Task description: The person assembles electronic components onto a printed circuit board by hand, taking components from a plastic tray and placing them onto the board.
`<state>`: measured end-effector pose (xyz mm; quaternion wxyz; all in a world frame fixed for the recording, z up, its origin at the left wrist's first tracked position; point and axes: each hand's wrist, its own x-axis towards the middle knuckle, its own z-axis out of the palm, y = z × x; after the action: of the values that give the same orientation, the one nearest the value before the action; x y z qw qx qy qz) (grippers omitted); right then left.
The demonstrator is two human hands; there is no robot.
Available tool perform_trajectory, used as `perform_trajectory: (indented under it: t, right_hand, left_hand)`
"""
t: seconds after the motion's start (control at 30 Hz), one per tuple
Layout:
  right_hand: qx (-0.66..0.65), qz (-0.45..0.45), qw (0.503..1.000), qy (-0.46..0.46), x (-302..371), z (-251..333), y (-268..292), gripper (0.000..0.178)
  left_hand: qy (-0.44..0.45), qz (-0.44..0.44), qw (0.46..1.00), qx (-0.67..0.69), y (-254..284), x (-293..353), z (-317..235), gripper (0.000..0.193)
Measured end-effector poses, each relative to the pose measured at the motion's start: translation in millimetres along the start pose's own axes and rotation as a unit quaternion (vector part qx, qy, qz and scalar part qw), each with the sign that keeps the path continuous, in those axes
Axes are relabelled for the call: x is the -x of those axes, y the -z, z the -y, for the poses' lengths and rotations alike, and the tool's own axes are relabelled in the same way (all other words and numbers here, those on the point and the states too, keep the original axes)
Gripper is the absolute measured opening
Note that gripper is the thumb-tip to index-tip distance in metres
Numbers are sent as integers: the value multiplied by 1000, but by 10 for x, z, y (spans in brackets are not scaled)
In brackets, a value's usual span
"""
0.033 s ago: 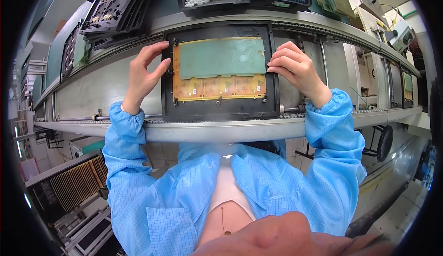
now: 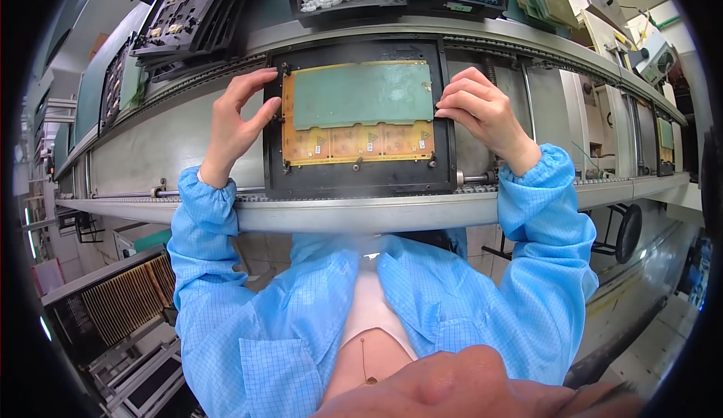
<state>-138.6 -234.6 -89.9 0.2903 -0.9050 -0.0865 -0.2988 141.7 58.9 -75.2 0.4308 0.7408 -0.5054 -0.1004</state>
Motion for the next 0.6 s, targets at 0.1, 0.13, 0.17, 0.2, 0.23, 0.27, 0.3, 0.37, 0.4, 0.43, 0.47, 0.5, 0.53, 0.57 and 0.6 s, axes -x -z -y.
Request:
perform_trajectory:
  t: [0.1, 0.13, 0.17, 0.2, 0.23, 0.27, 0.3, 0.37, 0.4, 0.43, 0.47, 0.5, 0.53, 0.57, 0.6]
  right_hand:
    - [-6, -4, 1000, 2, -28, -56, -13, 16]
    - [-6, -5, 1000, 2, -32, -82, -7, 16]
    - [-6, -6, 1000, 5, -33, -95, -8, 16]
    - [-8, -5, 1000, 10, -32, -110, -6, 17]
    - [-10, -4, 1000, 14, -34, -121, -10, 17]
    - [-9, -5, 1000, 13, -27, -120, -17, 17]
    - [-8, -5, 1000, 11, -17, -118, -26, 17]
    - [-7, -5, 1000, 7, -12, -109, -33, 18]
    - [-8, -2, 1000, 10, -27, -104, -34, 18]
    - [-9, 1, 1000, 14, -39, -100, -35, 18]
    - [-10, 0, 1000, 11, -47, -95, -40, 18]
    - [-10, 0, 1000, 10, -54, -89, -44, 18]
    - [-10, 1, 1000, 9, -61, -85, -51, 18]
    - [-10, -1, 1000, 6, -72, -83, -48, 18]
    - [-10, -1, 1000, 11, -85, -83, -48, 18]
  left_hand:
    - [-98, 48, 984, -140, -29, -101, -227, 60]
    - [-101, 45, 984, -142, -41, -134, -226, 60]
    - [-106, 53, 980, -162, -43, -139, -223, 66]
    - [-111, 61, 975, -181, -41, -142, -215, 72]
    - [-111, 66, 975, -180, -35, -144, -200, 75]
    - [-113, 66, 975, -180, -31, -142, -209, 75]
    - [-121, 66, 972, -192, -26, -134, -230, 76]
    - [-129, 67, 968, -203, -16, -150, -262, 76]
    - [-146, 77, 964, -210, -11, -168, -277, 77]
    - [-161, 86, 959, -217, -9, -182, -281, 78]
    - [-162, 89, 959, -216, -5, -198, -267, 78]
    - [-167, 103, 955, -221, 2, -216, -246, 78]
    - [-173, 116, 951, -227, 13, -224, -233, 78]
    - [-174, 119, 951, -226, 25, -230, -235, 78]
    - [-160, 119, 957, -212, 43, -235, -243, 78]
